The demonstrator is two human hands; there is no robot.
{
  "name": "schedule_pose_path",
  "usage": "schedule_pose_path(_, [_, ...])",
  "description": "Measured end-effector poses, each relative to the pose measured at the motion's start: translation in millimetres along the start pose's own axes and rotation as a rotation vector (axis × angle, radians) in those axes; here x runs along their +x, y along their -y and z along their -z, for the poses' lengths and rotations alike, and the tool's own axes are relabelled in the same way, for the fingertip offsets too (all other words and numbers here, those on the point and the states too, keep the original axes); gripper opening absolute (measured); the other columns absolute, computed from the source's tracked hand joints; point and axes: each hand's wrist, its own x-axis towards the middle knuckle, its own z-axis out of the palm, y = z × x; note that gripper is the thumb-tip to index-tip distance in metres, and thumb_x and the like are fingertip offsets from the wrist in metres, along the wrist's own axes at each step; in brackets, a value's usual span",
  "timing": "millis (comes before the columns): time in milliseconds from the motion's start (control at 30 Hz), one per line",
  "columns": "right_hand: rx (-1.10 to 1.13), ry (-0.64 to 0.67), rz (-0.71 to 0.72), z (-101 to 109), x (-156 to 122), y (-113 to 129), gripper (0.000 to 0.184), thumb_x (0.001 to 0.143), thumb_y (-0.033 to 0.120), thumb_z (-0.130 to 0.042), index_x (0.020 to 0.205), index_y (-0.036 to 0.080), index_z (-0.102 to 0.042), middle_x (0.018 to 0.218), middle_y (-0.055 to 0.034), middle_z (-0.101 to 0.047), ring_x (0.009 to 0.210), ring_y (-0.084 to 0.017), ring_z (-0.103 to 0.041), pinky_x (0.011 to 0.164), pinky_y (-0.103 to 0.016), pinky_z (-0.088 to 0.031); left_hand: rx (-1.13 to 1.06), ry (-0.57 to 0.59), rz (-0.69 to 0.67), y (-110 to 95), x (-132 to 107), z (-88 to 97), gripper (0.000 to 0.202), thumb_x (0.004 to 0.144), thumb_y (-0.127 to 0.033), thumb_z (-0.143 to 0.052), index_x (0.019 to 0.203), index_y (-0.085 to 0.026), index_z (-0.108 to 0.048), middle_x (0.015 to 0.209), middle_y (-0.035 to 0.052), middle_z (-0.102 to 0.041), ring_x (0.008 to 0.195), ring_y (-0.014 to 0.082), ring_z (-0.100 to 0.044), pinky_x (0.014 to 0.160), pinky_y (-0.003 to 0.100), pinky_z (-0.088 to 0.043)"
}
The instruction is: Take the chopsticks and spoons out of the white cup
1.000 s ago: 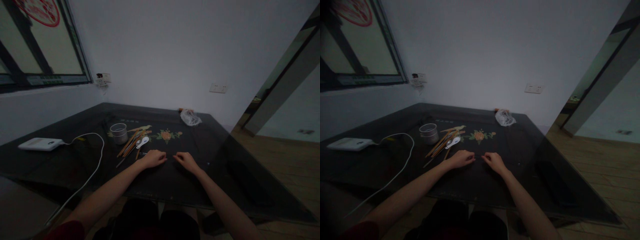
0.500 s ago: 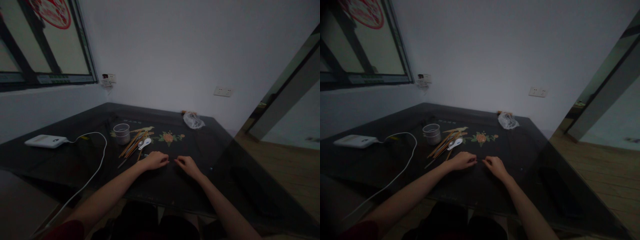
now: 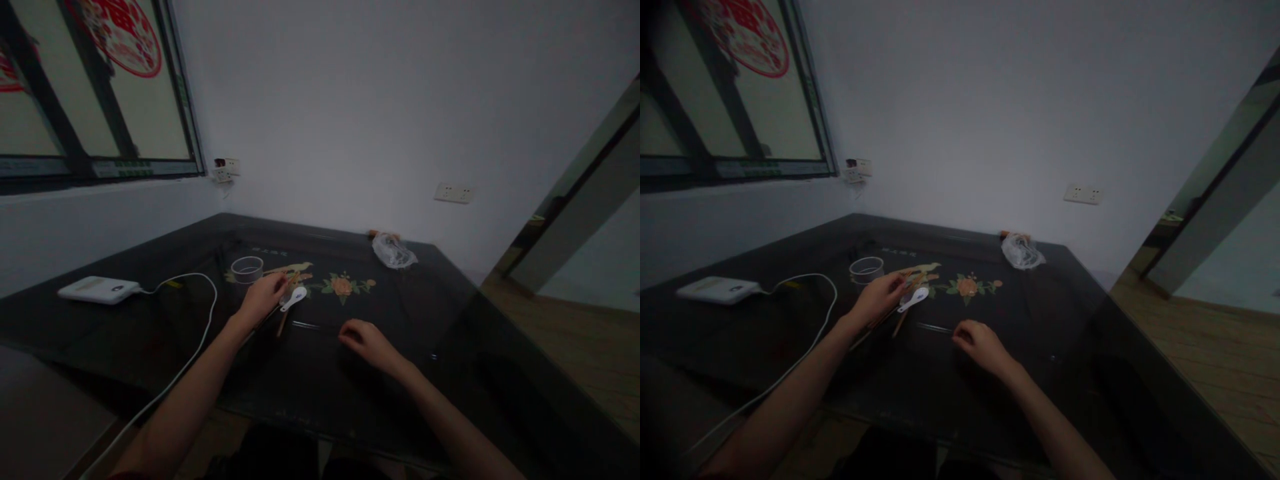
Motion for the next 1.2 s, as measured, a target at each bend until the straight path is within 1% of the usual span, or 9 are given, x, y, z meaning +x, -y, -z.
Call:
schedule_pose_path(167, [0.107, -0.08, 0.018, -18.7, 36.4, 14.5, 0.014, 0.082, 0.021, -0.057, 0.095, 0.019, -0.061, 0.082, -0.0018, -0.061, 0.074, -0.015, -0.055, 0.066, -0.025, -0.041, 0.12, 0.073, 0.178, 16.0, -4.4, 1.6, 0.031, 0.088, -0.043, -0.041, 0.093, -0.021, -0.063, 0.094, 0.006, -0.069, 0.084, 0.021, -0.063, 0.067, 0.026, -0.043])
schedule_pose_path(267, [0.096, -0.168, 0.031, -39.5, 60.3, 13.7, 0.028, 0.076, 0.014, -0.062, 0.103, 0.019, -0.058, 0.094, -0.0043, -0.059, 0.088, -0.018, -0.054, 0.078, -0.03, -0.043, 0.184, 0.125, 0.24, 14.6, -5.8, 3.7, 0.032, 0.087, -0.044, -0.041, 0.094, -0.022, -0.064, 0.097, 0.0068, -0.069, 0.088, 0.0236, -0.064, 0.07, 0.028, -0.044])
schedule_pose_path(367, [0.056, -0.199, 0.049, -59.7, 79.7, 12.7, 0.041, 0.073, 0.011, -0.061, 0.113, 0.021, -0.054, 0.109, -0.0066, -0.055, 0.105, -0.021, -0.049, 0.091, -0.037, -0.039, 0.234, 0.133, 0.296, 13.1, -7.1, 4.8, 0.037, 0.088, -0.048, -0.039, 0.095, -0.022, -0.064, 0.097, 0.008, -0.069, 0.09, 0.0252, -0.064, 0.072, 0.029, -0.045])
schedule_pose_path(467, [0.026, -0.2, 0.048, -74.6, 94.7, 17.5, 0.051, 0.073, 0.008, -0.058, 0.121, 0.023, -0.05, 0.121, -0.0079, -0.05, 0.115, -0.024, -0.042, 0.097, -0.04, -0.035, 0.273, 0.142, 0.332, 15.2, -9.0, 5.3, 0.042, 0.088, -0.051, -0.037, 0.096, -0.021, -0.065, 0.097, 0.0102, -0.069, 0.09, 0.0272, -0.064, 0.074, 0.031, -0.046])
schedule_pose_path(600, [0.031, -0.212, 0.058, -87.8, 109.2, 30.2, 0.054, 0.073, 0.003, -0.048, 0.124, 0.02, -0.049, 0.124, -0.009, -0.05, 0.117, -0.024, -0.041, 0.101, -0.041, -0.033, 0.298, 0.182, 0.338, 21.5, -11.0, 4.9, 0.038, 0.087, -0.047, -0.039, 0.099, -0.021, -0.065, 0.102, 0.0122, -0.068, 0.094, 0.03, -0.064, 0.077, 0.036, -0.047])
schedule_pose_path(733, [0.045, -0.214, 0.059, -99.1, 117.0, 40.0, 0.053, 0.073, 0.004, -0.047, 0.124, 0.019, -0.05, 0.125, -0.01, -0.052, 0.118, -0.024, -0.041, 0.102, -0.041, -0.034, 0.308, 0.202, 0.33, 26.6, -10.6, 1.9, 0.035, 0.087, -0.043, -0.041, 0.102, -0.022, -0.064, 0.105, 0.0132, -0.067, 0.096, 0.0318, -0.064, 0.078, 0.039, -0.048])
schedule_pose_path(900, [-0.013, -0.221, 0.084, -110.3, 120.9, 45.1, 0.051, 0.075, 0.008, -0.051, 0.124, 0.02, -0.049, 0.126, -0.0101, -0.052, 0.121, -0.025, -0.039, 0.104, -0.042, -0.032, 0.327, 0.251, 0.348, 32.0, -7.6, -4.0, 0.036, 0.087, -0.04, -0.041, 0.104, -0.02, -0.065, 0.107, 0.0156, -0.066, 0.097, 0.0319, -0.063, 0.078, 0.038, -0.049])
schedule_pose_path(1033, [-0.036, -0.213, 0.052, -114.5, 126.7, 45.1, 0.05, 0.077, 0.022, -0.062, 0.125, 0.02, -0.048, 0.131, -0.0107, -0.049, 0.126, -0.027, -0.035, 0.106, -0.045, -0.029, 0.343, 0.257, 0.341, 35.2, -6.7, -7.1, 0.033, 0.085, -0.037, -0.045, 0.105, -0.02, -0.065, 0.109, 0.0143, -0.066, 0.098, 0.0298, -0.063, 0.078, 0.035, -0.049])
schedule_pose_path(1200, [-0.061, -0.203, -0.006, -116.1, 135.1, 42.4, 0.059, 0.074, 0.027, -0.069, 0.127, 0.02, -0.047, 0.134, -0.0112, -0.046, 0.129, -0.028, -0.033, 0.107, -0.044, -0.027, 0.342, 0.264, 0.293, 34.8, -8.3, -8.2, 0.04, 0.085, -0.049, -0.042, 0.104, -0.021, -0.065, 0.108, 0.0143, -0.066, 0.098, 0.0296, -0.063, 0.079, 0.036, -0.049])
